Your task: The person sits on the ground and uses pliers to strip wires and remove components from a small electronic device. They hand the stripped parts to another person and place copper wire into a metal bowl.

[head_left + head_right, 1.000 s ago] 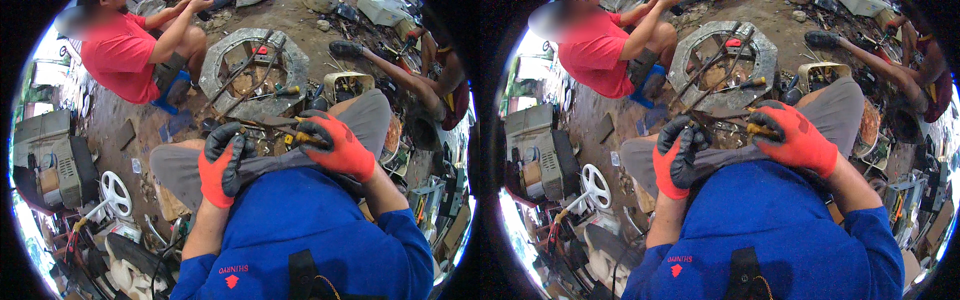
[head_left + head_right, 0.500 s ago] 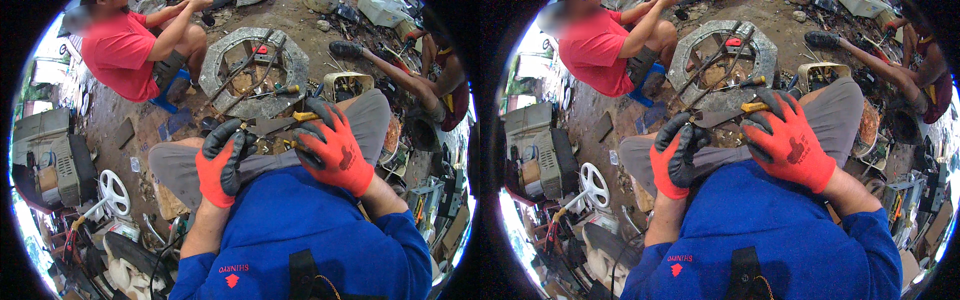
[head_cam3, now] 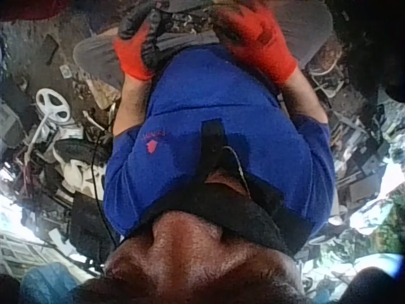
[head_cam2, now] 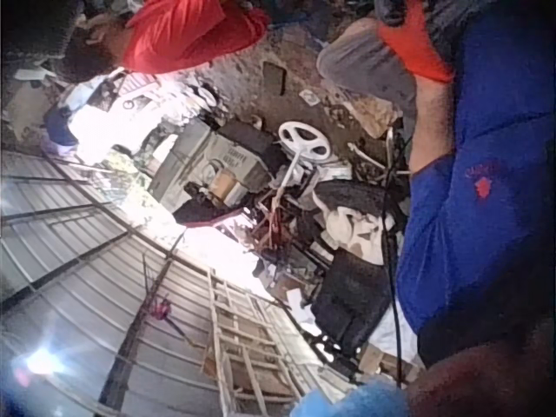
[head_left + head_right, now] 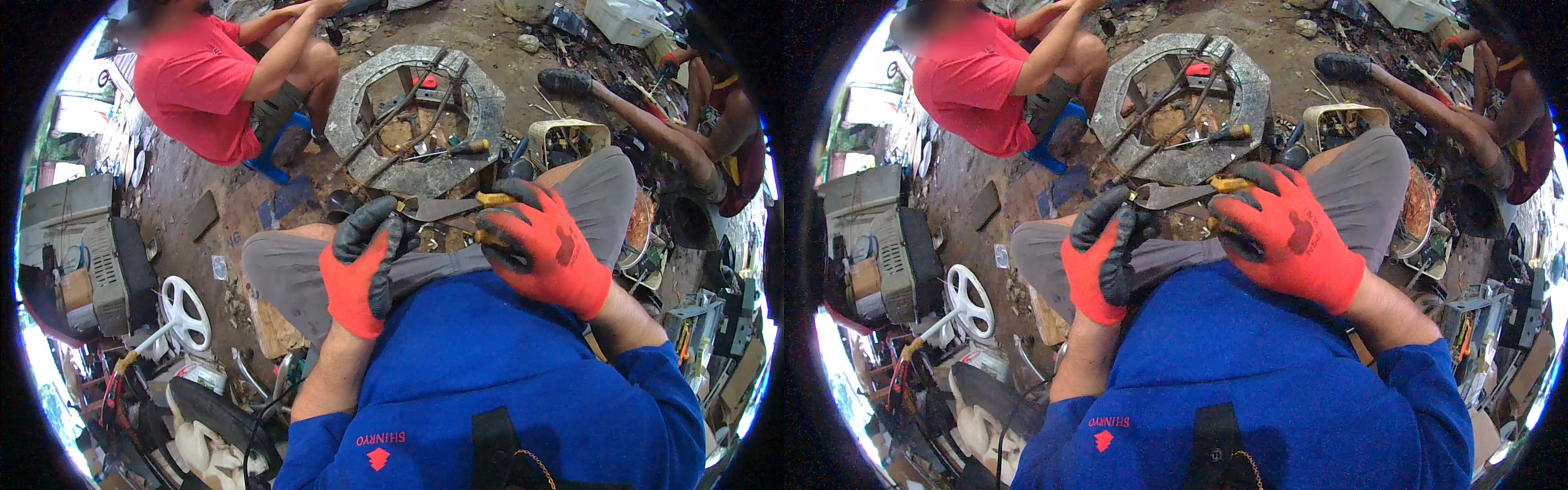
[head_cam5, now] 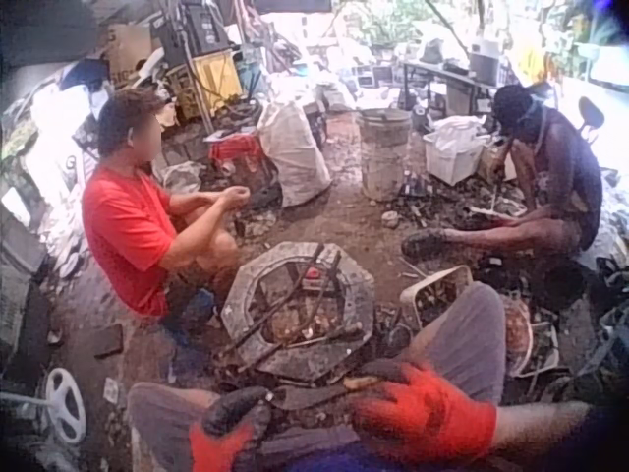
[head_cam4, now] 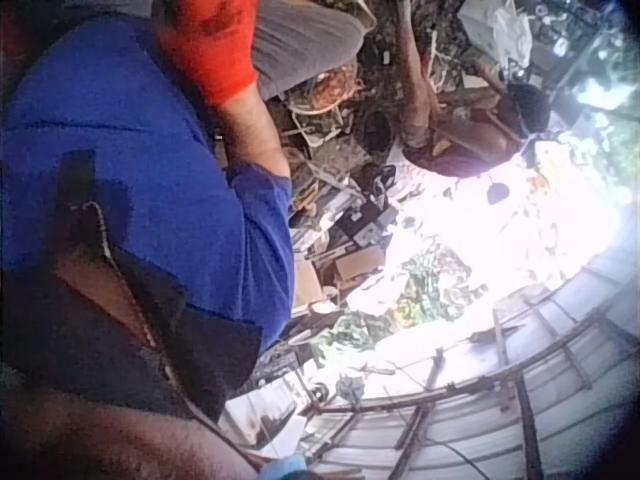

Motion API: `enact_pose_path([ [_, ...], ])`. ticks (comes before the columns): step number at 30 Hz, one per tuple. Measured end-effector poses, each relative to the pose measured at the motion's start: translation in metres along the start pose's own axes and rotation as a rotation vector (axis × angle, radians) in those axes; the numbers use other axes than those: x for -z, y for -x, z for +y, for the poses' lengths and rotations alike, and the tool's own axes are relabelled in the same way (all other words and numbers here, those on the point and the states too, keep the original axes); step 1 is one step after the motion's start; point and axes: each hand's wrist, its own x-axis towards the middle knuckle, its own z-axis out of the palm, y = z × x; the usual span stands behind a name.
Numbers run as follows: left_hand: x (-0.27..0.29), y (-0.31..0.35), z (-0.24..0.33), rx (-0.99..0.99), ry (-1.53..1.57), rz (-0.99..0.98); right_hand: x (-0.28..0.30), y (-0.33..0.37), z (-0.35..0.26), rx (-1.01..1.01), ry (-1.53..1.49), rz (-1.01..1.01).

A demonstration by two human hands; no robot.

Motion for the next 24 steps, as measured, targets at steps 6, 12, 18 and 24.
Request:
enact_pose_path([
  [6,-0.003,0.0,0.005,0.047,0.016,-0.009,-0.007,0.003,0.005,-0.044,-0.136,0.014],
  [12,0.002,-0.006,-0.007,0.119,0.218,-0.04,-0.007,0.003,0.005,-0.059,-0.146,0.001],
  [18,0.009,-0.009,-0.014,0.137,0.278,-0.096,-0.005,0.002,0.004,-0.094,-0.292,0.008],
  [24,0.003,-0.007,-0.015,0.07,0.258,-0.042,-0.006,-0.001,0.007,-0.245,-0.638,-0.154],
])
